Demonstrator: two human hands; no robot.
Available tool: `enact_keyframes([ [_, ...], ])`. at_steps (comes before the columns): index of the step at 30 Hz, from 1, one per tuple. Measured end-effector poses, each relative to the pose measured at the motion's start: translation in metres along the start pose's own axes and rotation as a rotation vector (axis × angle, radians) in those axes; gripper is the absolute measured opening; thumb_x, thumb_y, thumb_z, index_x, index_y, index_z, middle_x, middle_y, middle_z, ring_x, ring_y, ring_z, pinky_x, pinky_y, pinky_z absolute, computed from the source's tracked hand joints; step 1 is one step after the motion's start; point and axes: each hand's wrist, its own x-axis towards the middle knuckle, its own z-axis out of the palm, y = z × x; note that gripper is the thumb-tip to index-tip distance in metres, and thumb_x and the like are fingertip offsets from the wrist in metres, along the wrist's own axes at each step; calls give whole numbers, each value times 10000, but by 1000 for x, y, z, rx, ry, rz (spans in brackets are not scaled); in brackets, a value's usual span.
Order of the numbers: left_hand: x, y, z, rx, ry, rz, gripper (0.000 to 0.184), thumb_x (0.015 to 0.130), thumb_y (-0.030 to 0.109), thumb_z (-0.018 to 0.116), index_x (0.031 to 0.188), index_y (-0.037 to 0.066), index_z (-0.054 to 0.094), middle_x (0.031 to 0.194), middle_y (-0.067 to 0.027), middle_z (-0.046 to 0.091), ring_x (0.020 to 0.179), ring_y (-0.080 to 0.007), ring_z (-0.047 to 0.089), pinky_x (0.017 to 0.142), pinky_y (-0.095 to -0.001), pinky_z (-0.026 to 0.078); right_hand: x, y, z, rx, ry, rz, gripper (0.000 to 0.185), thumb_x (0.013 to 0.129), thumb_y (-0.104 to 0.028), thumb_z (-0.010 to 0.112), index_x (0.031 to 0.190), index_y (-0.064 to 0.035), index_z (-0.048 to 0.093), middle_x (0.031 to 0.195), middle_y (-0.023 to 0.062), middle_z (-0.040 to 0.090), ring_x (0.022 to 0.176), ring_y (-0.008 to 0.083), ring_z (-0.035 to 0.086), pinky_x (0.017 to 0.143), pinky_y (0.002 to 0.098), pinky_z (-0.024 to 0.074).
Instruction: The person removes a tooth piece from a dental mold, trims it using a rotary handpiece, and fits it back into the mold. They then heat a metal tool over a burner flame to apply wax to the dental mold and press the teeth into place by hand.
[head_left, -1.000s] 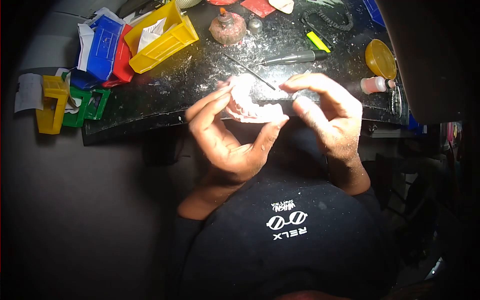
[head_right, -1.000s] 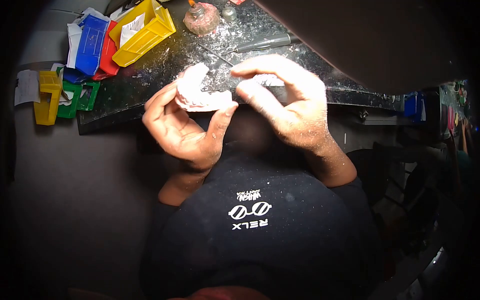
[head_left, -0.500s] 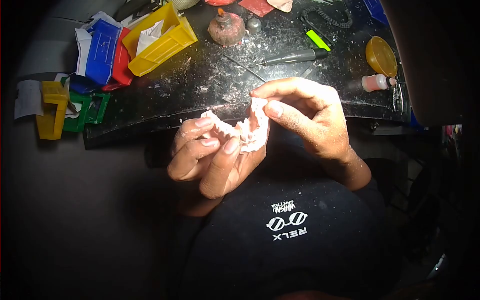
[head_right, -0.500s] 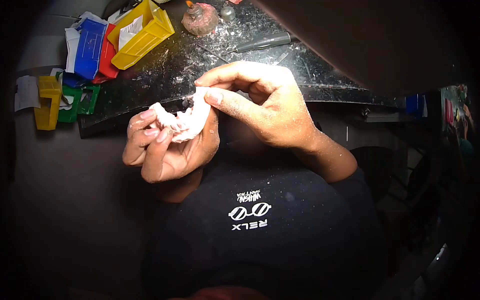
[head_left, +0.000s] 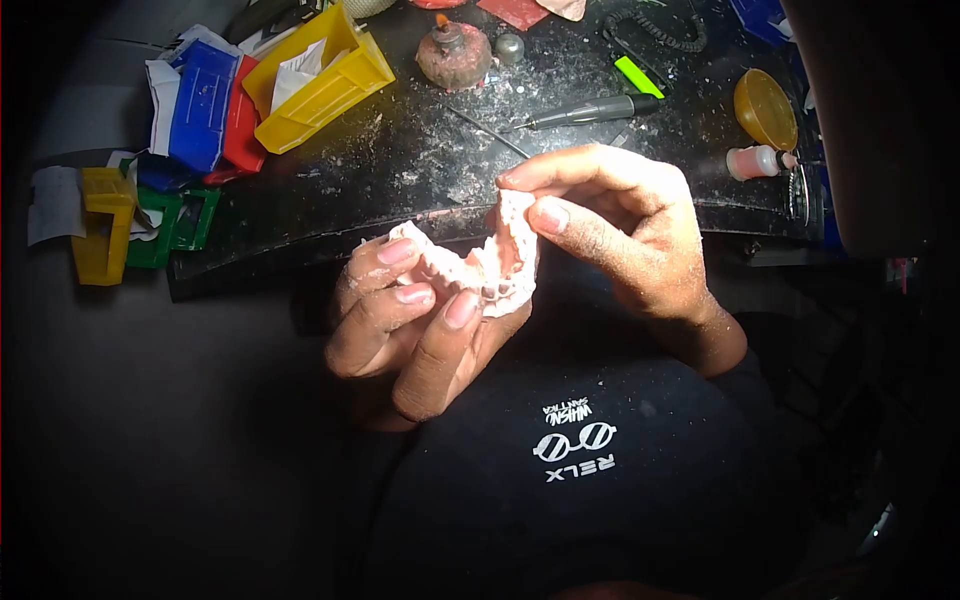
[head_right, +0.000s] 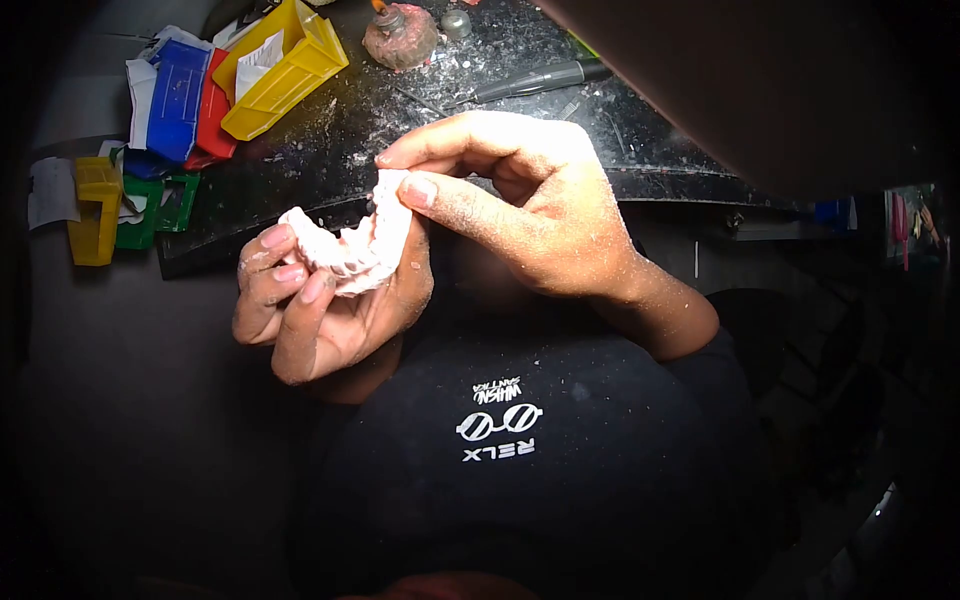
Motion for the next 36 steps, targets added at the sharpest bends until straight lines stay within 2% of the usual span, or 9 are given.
enact_keyframes([
  [10, 1, 0, -1, 19, -73, -69, 591, 732, 94, 947, 1144, 149, 526, 1121, -68, 430, 995, -217, 604, 786, -257, 576, 4, 6, 1, 11, 6, 23, 240, 982, -78, 720, 1185, 51, 714, 1084, 108, 754, 1011, 146, 714, 946, 293, 562],
  [19, -4, -2, -1, 11, -78, -108, 617, 748, 109, 939, 1163, 125, 482, 1130, -89, 414, 998, -242, 595, 770, -305, 568, 6, 8, 1, -18, 9, -11, 247, 975, -75, 729, 1182, 58, 711, 1074, 102, 756, 996, 141, 709, 926, 290, 558],
  [22, -4, -3, -4, -44, -185, -148, 710, 764, 126, 925, 1217, 51, 383, 1196, -121, 422, 1098, -284, 568, 884, -360, 587, 5, 7, 1, -46, 17, -26, 248, 975, -73, 728, 1184, 59, 710, 1074, 104, 756, 998, 143, 704, 924, 294, 555],
  [25, -5, -3, 1, -384, -147, -453, 741, 789, 113, 892, 1305, 3, 373, 1254, -155, 460, 1182, -315, 566, 1013, -431, 545, 3, 2, -2, -27, 21, 14, 252, 971, -67, 729, 1184, 65, 707, 1074, 115, 757, 1008, 155, 704, 929, 305, 556],
  [26, -7, -1, 2, -381, -146, -452, 741, 789, 113, 892, 1305, 3, 373, 1254, -155, 460, 1182, -315, 566, 1013, -431, 545, 3, 2, -4, -27, 18, 14, 252, 971, -67, 729, 1184, 65, 707, 1074, 115, 757, 1008, 155, 704, 929, 305, 556],
  [29, -5, 11, 1, -874, -33, -1030, 708, 825, 48, 806, 1393, -31, 391, 1296, -196, 543, 1248, -316, 577, 1069, -462, 500, 2, 4, -8, -97, -23, -49, 238, 960, -45, 733, 1174, 58, 714, 1072, 133, 758, 999, 175, 714, 927, 318, 560],
  [30, -3, 10, -3, -1014, -52, -1196, 749, 854, 56, 812, 1437, 17, 345, 1325, -228, 562, 1211, -275, 572, 1076, -453, 469, 1, 5, -8, -113, -15, -97, 233, 944, -30, 740, 1162, 51, 721, 1070, 140, 759, 993, 186, 720, 926, 323, 562],
  [34, -7, 5, -1, -1372, -120, -1362, 579, 1008, 321, 604, 1405, -62, 428, 1194, -243, 639, 1091, -332, 654, 981, -472, 519, 5, 7, -15, -338, 12, -292, 226, 897, 5, 766, 1120, 34, 741, 1061, 153, 761, 972, 210, 735, 920, 331, 565],
  [36, -15, 0, -5, -1593, -212, -1517, 750, 1029, 509, 468, 1425, -126, 422, 1239, -246, 598, 1027, -321, 660, 915, -481, 569, 7, 6, -19, -412, 47, -315, 252, 852, -17, 797, 1094, 25, 745, 1058, 152, 761, 981, 236, 732, 916, 349, 557],
])
